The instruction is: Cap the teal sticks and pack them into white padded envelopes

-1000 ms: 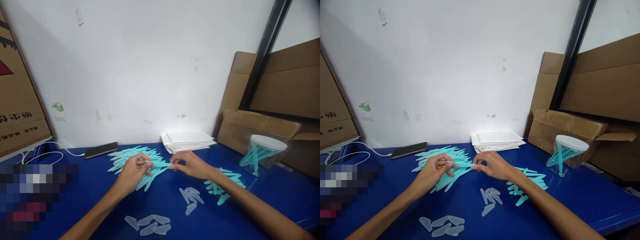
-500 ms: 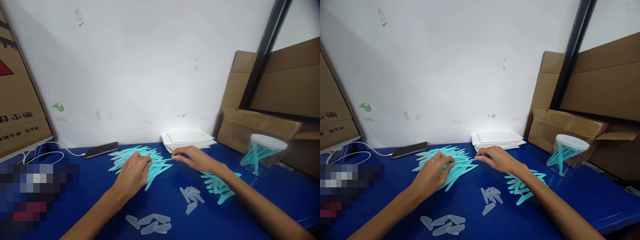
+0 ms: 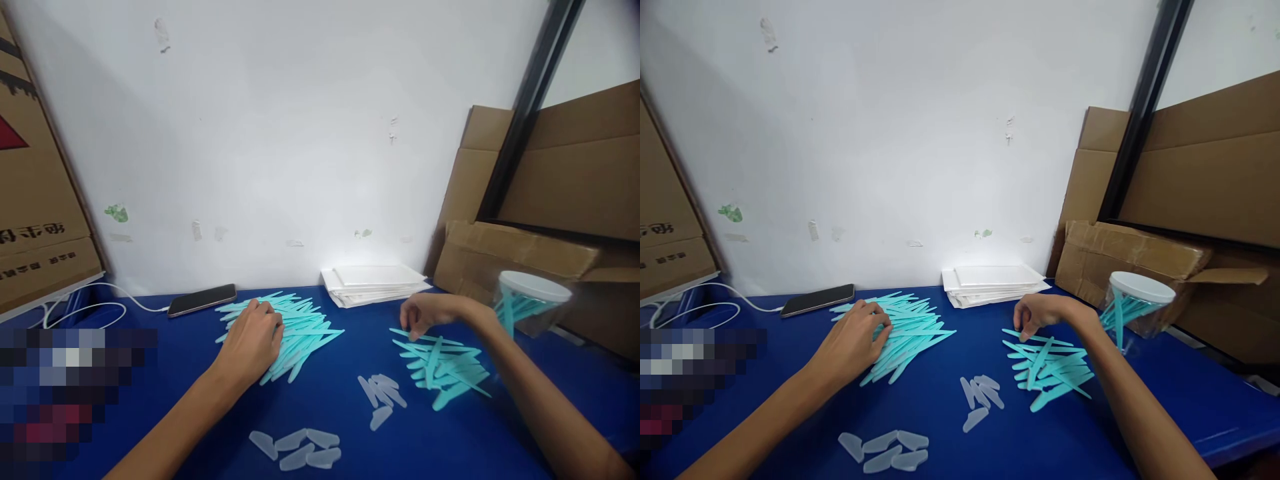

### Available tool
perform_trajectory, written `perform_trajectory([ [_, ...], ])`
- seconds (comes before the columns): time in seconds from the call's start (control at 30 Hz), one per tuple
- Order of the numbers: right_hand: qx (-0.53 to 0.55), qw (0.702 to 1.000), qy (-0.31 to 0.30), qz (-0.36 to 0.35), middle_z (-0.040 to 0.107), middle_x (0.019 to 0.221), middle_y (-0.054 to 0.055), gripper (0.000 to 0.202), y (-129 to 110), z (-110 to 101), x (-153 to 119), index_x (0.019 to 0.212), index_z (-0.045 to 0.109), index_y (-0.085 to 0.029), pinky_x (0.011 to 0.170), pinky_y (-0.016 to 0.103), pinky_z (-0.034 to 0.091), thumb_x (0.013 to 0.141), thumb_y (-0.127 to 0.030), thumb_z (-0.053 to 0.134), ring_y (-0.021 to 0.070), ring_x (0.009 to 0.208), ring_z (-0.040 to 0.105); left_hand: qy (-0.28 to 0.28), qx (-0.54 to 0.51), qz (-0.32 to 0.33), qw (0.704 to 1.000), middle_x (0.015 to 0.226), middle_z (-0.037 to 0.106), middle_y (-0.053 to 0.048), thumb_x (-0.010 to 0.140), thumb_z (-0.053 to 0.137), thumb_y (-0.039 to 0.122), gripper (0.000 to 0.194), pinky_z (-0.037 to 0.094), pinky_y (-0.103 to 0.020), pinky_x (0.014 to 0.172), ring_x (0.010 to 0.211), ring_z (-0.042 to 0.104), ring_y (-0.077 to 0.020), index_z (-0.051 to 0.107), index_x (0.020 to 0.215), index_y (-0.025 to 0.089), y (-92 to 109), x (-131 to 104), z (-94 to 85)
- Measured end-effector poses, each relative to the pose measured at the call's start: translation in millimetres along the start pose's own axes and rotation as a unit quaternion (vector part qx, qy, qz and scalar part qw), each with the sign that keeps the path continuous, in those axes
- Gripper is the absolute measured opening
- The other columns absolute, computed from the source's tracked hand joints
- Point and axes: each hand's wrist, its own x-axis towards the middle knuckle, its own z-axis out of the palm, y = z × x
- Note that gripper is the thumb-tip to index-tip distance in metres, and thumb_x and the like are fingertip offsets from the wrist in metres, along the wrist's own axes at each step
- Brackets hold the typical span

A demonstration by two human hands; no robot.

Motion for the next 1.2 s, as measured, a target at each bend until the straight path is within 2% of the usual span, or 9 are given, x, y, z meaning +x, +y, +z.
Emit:
perform_trajectory([
  [0.13,0.012,0.999,0.009,-0.04,0.074,0.083,0.007,0.044,-8.9,6.0,4.9,0.087,0.076,-0.016,0.064,0.027,0.045,0.063,-0.053,0.077,0.0219,0.076,0.065,0.024,-0.039,0.022,0.999,0.1,0.067,-0.013,0.096,0.043,0.023,0.03,0.048,-0.04,0.079,0.098,0.055,-0.0291,0.072,0.097,0.015,5.7,-3.4,-2.6],
  [0.23,0.002,0.998,0.024,-0.064,0.074,0.083,0.008,0.04,-19.1,10.1,8.4,0.086,0.076,-0.016,0.064,0.027,0.045,0.069,-0.052,0.073,0.0215,0.076,0.064,-0.001,-0.136,0.077,0.988,0.095,0.068,-0.008,0.096,0.044,0.025,0.028,0.046,-0.037,0.081,0.093,0.055,-0.0242,0.071,0.093,0.019,16.4,-7.1,-14.2],
  [0.33,-0.015,0.993,0.062,-0.097,0.073,0.086,0.009,0.034,-29.4,13.1,9.9,0.087,0.073,-0.016,0.066,0.028,0.045,0.075,-0.047,0.068,0.0221,0.078,0.063,-0.111,-0.268,0.085,0.953,0.084,0.069,-0.001,0.093,0.053,0.031,0.022,0.044,-0.031,0.074,0.081,0.055,-0.018,0.072,0.087,0.024,27.1,-10.2,-34.1],
  [0.47,-0.031,0.978,0.138,-0.156,0.072,0.09,0.008,0.031,-42.6,15.3,8.2,0.092,0.066,-0.017,0.071,0.031,0.044,0.088,-0.046,0.056,0.022,0.08,0.062,-0.307,-0.393,0.062,0.865,0.073,0.064,0.002,0.079,0.071,0.043,0.02,0.032,-0.025,0.051,0.06,0.046,-0.0124,0.077,0.089,0.027,31.7,-12.7,-54.3],
  [0.6,-0.047,0.949,0.221,-0.22,0.073,0.085,0.006,0.025,-54.8,17.0,5.6,0.101,0.059,-0.019,0.069,0.03,0.043,0.098,-0.041,0.045,0.0195,0.073,0.062,-0.346,-0.417,0.085,0.836,0.079,0.067,0.0,0.073,0.077,0.047,0.027,0.032,-0.025,0.051,0.063,0.048,-0.0133,0.079,0.091,0.027,34.3,-16.1,-48.2],
  [0.7,-0.07,0.938,0.262,-0.216,0.072,0.085,0.005,0.026,-62.1,19.9,6.1,0.104,0.059,-0.021,0.066,0.028,0.041,0.1,-0.041,0.044,0.0185,0.07,0.061,-0.361,-0.428,0.097,0.823,0.08,0.068,-0.001,0.073,0.076,0.049,0.026,0.034,-0.024,0.05,0.064,0.051,-0.014,0.08,0.088,0.028,41.2,-19.4,-35.6],
  [0.8,-0.102,0.924,0.296,-0.219,0.072,0.093,0.006,0.028,-68.2,23.9,7.0,0.106,0.061,-0.022,0.07,0.03,0.042,0.102,-0.042,0.042,0.0197,0.076,0.062,-0.354,-0.426,0.094,0.828,0.084,0.068,-0.001,0.074,0.077,0.043,0.018,0.037,-0.023,0.052,0.068,0.054,-0.0141,0.079,0.083,0.028,47.4,-21.3,-28.9],
  [0.93,-0.117,0.908,0.312,-0.252,0.07,0.109,0.007,0.031,-78.5,30.4,4.9,0.109,0.066,-0.023,0.079,0.032,0.046,0.103,-0.042,0.042,0.0224,0.091,0.065,-0.293,-0.4,0.063,0.866,0.084,0.067,0.001,0.08,0.071,0.038,0.014,0.038,-0.022,0.055,0.067,0.055,-0.0128,0.074,0.084,0.025,47.9,-19.5,-28.5],
  [1.2,-0.121,0.873,0.316,-0.351,0.068,0.103,0.006,0.027,-108.0,57.3,1.7,0.113,0.068,-0.025,0.074,0.028,0.049,0.1,-0.042,0.053,0.0188,0.089,0.064,-0.085,-0.328,-0.026,0.94,0.089,0.071,0.0,0.096,0.046,0.04,0.029,0.041,-0.028,0.064,0.061,0.056,-0.0147,0.069,0.107,0.025,32.8,-7.5,-13.3],
])
